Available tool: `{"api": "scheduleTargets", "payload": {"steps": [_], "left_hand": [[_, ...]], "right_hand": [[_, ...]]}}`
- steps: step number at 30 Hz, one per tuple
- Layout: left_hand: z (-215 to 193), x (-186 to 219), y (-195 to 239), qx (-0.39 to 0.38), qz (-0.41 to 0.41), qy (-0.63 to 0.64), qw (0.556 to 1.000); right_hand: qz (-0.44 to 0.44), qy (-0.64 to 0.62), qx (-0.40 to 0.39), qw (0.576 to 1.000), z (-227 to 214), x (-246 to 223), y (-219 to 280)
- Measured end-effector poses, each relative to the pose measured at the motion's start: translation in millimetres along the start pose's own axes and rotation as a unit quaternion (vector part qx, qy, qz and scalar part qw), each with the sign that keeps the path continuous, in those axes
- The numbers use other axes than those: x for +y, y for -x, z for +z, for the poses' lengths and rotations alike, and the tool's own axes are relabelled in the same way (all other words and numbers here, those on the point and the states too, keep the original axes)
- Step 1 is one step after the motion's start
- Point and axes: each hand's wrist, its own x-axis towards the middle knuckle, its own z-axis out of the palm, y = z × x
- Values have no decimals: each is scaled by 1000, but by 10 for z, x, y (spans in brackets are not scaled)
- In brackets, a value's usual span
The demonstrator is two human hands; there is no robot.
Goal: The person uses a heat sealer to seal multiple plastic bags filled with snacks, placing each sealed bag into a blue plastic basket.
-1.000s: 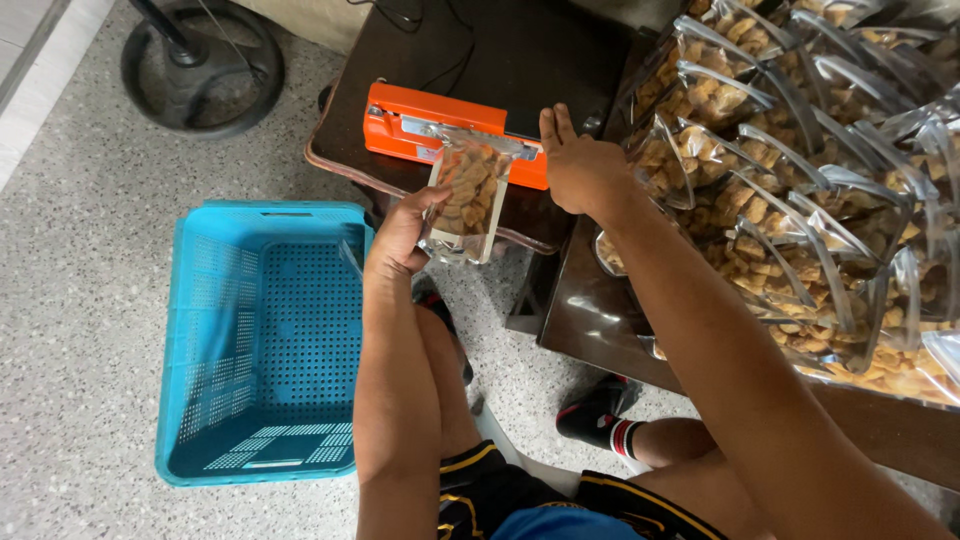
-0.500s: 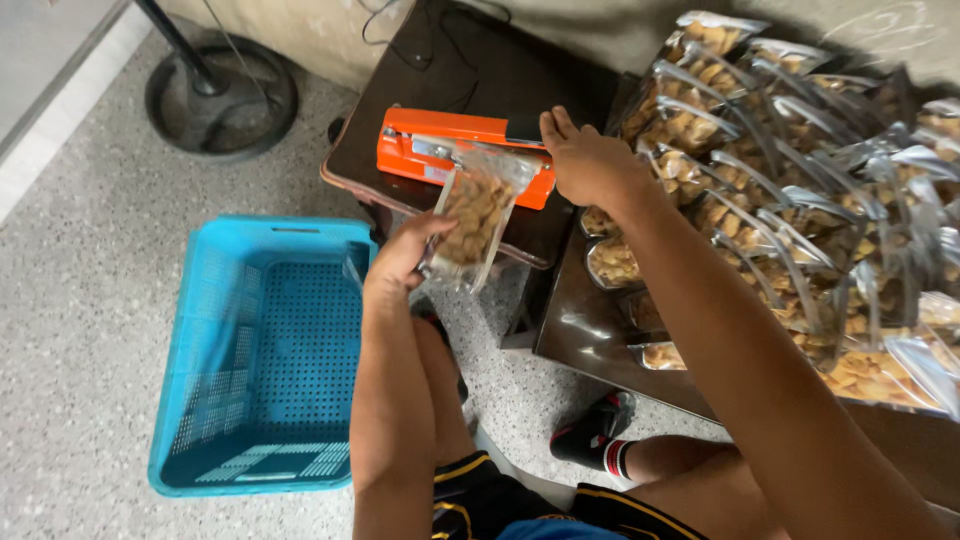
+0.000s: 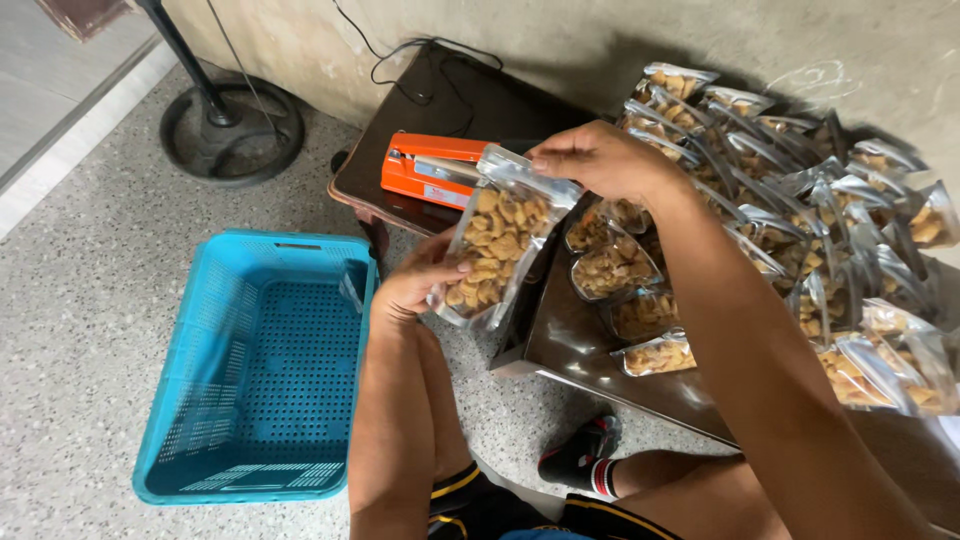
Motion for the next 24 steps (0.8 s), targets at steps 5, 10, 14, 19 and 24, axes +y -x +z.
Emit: {"api": "scheduleTargets", "payload": {"steps": [5,10,14,19,24], "left_hand": [[213,-44,46,-23,14,15,1000],[270,-122,35,-9,4,-7,1000],[378,-158,-15,-29,20,31,999],[508,-155,-28,-25,27,-9,999],[563,-35,97,-50,51,-12,997]], "right_hand": [[-23,74,35,996,-106,-41,180],[-67,34,44,996,-147,-88,329],[-56,35,52,996,-154,-104,460],[-100,59,42,992,-198,-101,577],[-73,108,6,991,-219,-226,674]]}}
